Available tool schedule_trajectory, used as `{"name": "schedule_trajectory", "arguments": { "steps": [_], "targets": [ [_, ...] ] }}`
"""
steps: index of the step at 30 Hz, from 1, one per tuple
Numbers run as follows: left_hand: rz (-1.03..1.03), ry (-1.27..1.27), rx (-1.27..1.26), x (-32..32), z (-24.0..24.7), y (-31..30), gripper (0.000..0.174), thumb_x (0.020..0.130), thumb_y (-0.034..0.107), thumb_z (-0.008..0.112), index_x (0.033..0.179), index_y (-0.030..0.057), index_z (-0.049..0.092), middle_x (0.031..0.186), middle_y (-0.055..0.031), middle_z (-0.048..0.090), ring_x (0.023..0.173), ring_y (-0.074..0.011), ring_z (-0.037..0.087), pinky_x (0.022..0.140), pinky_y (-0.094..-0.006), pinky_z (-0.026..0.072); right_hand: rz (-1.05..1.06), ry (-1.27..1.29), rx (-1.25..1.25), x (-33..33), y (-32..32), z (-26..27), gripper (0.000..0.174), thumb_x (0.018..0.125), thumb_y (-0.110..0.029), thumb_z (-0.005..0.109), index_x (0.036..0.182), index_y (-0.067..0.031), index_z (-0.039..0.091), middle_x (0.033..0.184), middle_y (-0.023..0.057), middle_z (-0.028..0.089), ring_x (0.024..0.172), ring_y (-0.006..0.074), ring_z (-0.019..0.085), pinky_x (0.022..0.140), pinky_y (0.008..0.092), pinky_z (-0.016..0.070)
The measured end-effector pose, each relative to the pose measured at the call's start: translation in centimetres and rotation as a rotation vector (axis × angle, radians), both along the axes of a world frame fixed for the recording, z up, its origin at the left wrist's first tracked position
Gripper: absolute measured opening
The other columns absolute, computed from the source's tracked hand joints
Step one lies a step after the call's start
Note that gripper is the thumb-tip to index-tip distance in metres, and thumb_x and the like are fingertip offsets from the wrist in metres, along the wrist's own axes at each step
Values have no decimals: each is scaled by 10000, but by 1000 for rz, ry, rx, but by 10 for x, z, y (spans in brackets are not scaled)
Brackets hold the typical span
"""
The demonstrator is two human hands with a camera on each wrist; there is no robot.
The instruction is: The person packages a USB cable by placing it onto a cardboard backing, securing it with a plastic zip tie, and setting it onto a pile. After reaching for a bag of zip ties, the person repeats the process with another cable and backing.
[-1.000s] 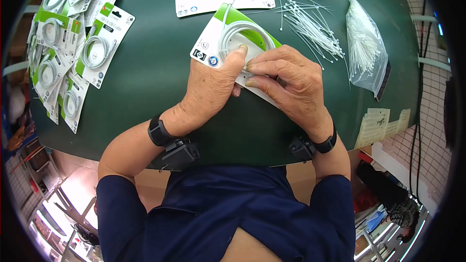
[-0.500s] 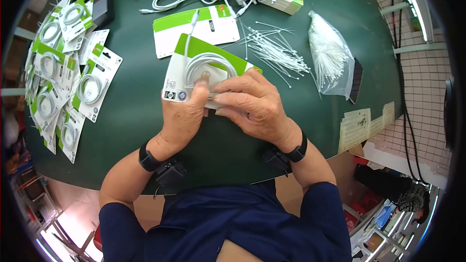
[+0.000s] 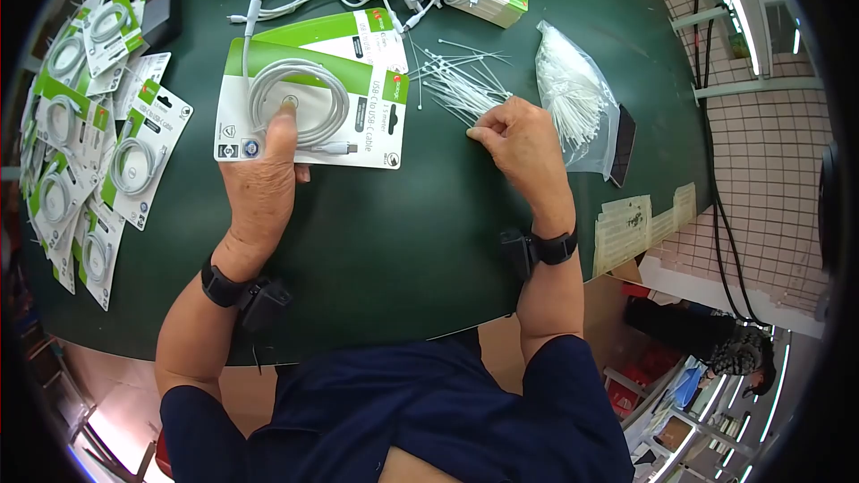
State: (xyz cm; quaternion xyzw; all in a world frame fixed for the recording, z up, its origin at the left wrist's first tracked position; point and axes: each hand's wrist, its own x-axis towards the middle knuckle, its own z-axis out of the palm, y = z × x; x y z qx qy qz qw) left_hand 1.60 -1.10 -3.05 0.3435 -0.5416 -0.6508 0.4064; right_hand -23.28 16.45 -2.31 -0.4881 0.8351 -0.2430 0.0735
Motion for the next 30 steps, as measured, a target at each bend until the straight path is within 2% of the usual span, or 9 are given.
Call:
{"name": "schedule_trajectory", "arguments": {
  "steps": [4,8,9,13,16,17,20,23,30],
  "targets": [
    [19,-23,18,-3,1,3,307,993,97,660,1251,-41,568,899,-69,668,551,-85,579,410,-232,450,92,91,39,-4,-1,-5,175,873,-136,792,852,5,691,851,147,680,779,322,666,720,414,529],
    [2,-9,16,-2,-2,3,307,991,95,663,1251,-39,568,904,-67,669,557,-83,580,419,-230,456,55,153,64,10,0,-2,184,885,-147,771,914,6,674,848,169,664,829,372,655,763,438,523],
    [-5,7,17,-2,-2,3,308,990,92,665,1252,-37,568,906,-66,670,559,-82,581,421,-230,458,48,147,53,11,-1,-1,184,885,-147,771,914,6,674,848,169,664,829,372,655,763,438,523],
    [5,11,-12,-2,4,10,323,982,89,680,1262,-28,570,930,-59,674,587,-83,595,430,-230,467,40,141,-68,12,0,7,179,922,-137,762,929,5,654,852,127,696,772,275,666,698,378,521],
    [-14,-25,-86,4,5,16,332,978,89,689,1268,-22,573,970,-58,681,617,-89,611,443,-236,482,-42,-780,-292,14,-4,22,149,970,-137,747,955,-4,683,878,73,723,741,138,636,651,277,496],
    [-27,-45,-138,7,3,17,333,977,89,692,1270,-19,576,1001,-60,687,634,-95,621,453,-241,492,-58,-788,-317,14,-4,24,149,970,-137,747,955,-4,683,878,73,723,741,138,636,651,277,496],
    [-87,-76,-295,23,-14,20,344,975,95,695,1282,-17,588,1037,-66,698,661,-109,639,475,-255,514,-16,-1172,-499,14,-2,28,122,1000,-117,726,1033,0,721,913,48,729,770,53,601,650,199,468],
    [-158,-83,-477,29,-16,18,365,972,106,696,1303,-17,604,1048,-74,710,681,-127,655,500,-272,536,9,-1169,-536,14,-2,25,156,1001,-105,717,1104,13,727,913,51,731,786,70,619,664,201,479],
    [-531,40,-1140,29,15,22,442,797,87,794,1230,15,744,785,-53,675,604,-157,614,479,-292,458,141,-1060,-517,23,-2,35,173,964,-30,734,1120,44,737,956,69,733,819,100,646,728,213,523]
  ]
}}
